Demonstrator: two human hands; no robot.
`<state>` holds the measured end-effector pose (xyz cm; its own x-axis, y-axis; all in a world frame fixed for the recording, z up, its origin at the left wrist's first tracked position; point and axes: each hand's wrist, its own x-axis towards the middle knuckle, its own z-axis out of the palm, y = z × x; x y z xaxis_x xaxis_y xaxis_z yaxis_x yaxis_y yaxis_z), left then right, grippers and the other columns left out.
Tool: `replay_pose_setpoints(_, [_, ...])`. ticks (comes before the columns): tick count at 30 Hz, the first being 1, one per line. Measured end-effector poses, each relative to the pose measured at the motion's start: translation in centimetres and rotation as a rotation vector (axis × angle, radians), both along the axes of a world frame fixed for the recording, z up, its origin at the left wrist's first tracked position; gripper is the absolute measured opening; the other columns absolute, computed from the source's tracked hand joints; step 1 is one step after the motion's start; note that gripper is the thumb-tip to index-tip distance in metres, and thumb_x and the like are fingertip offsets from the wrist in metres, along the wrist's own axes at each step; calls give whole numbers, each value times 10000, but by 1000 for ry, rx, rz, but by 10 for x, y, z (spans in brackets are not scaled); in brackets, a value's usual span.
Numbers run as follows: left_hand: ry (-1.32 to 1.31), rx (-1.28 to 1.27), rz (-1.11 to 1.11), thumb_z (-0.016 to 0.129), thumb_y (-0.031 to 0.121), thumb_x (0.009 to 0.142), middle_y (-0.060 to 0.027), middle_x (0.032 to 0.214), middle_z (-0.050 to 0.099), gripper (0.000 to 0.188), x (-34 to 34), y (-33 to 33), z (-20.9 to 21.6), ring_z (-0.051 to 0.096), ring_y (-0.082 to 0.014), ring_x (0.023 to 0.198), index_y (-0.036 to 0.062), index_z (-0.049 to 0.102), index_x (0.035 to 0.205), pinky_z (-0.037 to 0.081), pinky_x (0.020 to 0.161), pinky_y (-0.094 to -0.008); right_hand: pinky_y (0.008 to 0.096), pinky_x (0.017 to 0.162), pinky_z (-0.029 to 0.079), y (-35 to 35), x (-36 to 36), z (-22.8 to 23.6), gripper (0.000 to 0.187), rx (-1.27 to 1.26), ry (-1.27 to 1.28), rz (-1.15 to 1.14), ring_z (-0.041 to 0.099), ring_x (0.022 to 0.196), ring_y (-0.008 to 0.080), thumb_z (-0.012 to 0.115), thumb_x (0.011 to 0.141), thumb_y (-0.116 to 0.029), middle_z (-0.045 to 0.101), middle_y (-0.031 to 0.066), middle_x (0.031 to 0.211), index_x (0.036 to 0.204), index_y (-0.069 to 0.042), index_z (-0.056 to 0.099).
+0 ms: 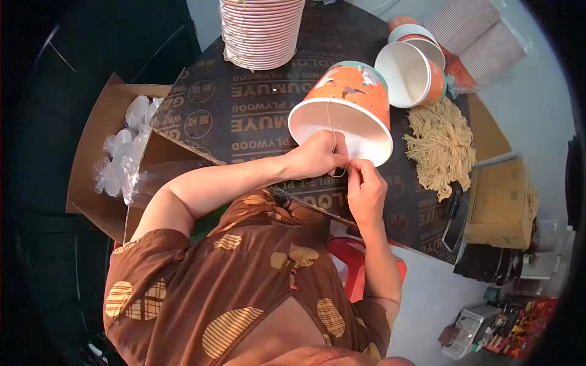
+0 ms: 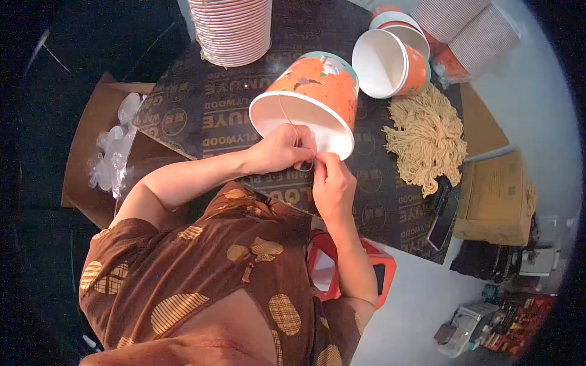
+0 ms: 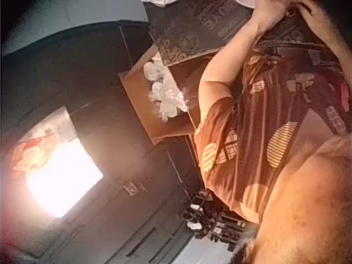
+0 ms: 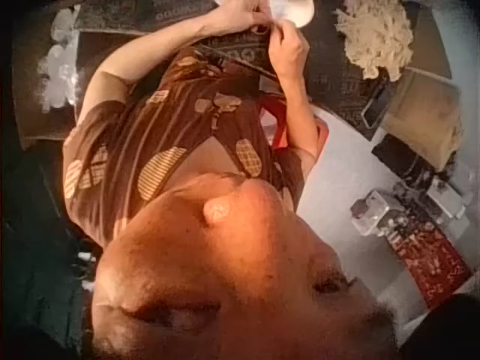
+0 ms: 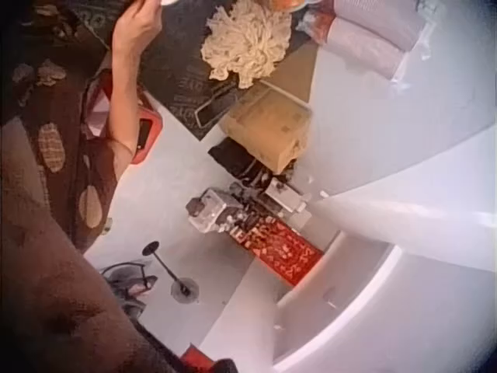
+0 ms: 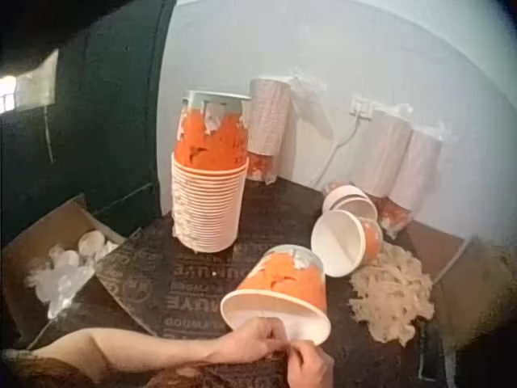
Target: The person is attaching string handles to paper buckets by threading the string through pre-punched holes and securing them.
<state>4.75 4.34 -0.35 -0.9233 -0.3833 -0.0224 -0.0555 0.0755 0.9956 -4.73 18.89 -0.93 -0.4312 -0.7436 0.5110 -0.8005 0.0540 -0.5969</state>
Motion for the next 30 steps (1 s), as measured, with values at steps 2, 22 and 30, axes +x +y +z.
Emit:
replay_pose_setpoints(2, [-16, 17, 11, 625, 17, 810, -18, 617, 557, 90, -1, -1, 3, 527, -84, 547, 2, 593, 727, 404, 492, -242, 443, 623, 490, 0, 0, 0, 94, 0, -24, 8, 626, 727, 400, 621, 842, -1, 625, 195, 803, 926, -18, 581])
replay_pose_setpoints(22, [-6, 84, -59, 646, -7, 812, -13, 685, 568, 55, 6, 1, 10, 515, -73, 579, 10, 597, 830, 382, 492, -212, 431, 643, 498, -6, 5, 2, 141, -135, 5, -39, 629, 776, 404, 613, 854, 21, 624, 194, 866, 987, -18, 590])
replay_pose_setpoints(30, [76, -120, -15, 619, -37, 810, 7, 754, 574, 86, 6, 4, 4, 510, -53, 666, 22, 590, 865, 418, 575, -206, 460, 666, 500, -3, 6, -3, 214, -82, 9, -79, 630, 794, 413, 620, 815, 35, 626, 204, 896, 1017, -28, 584])
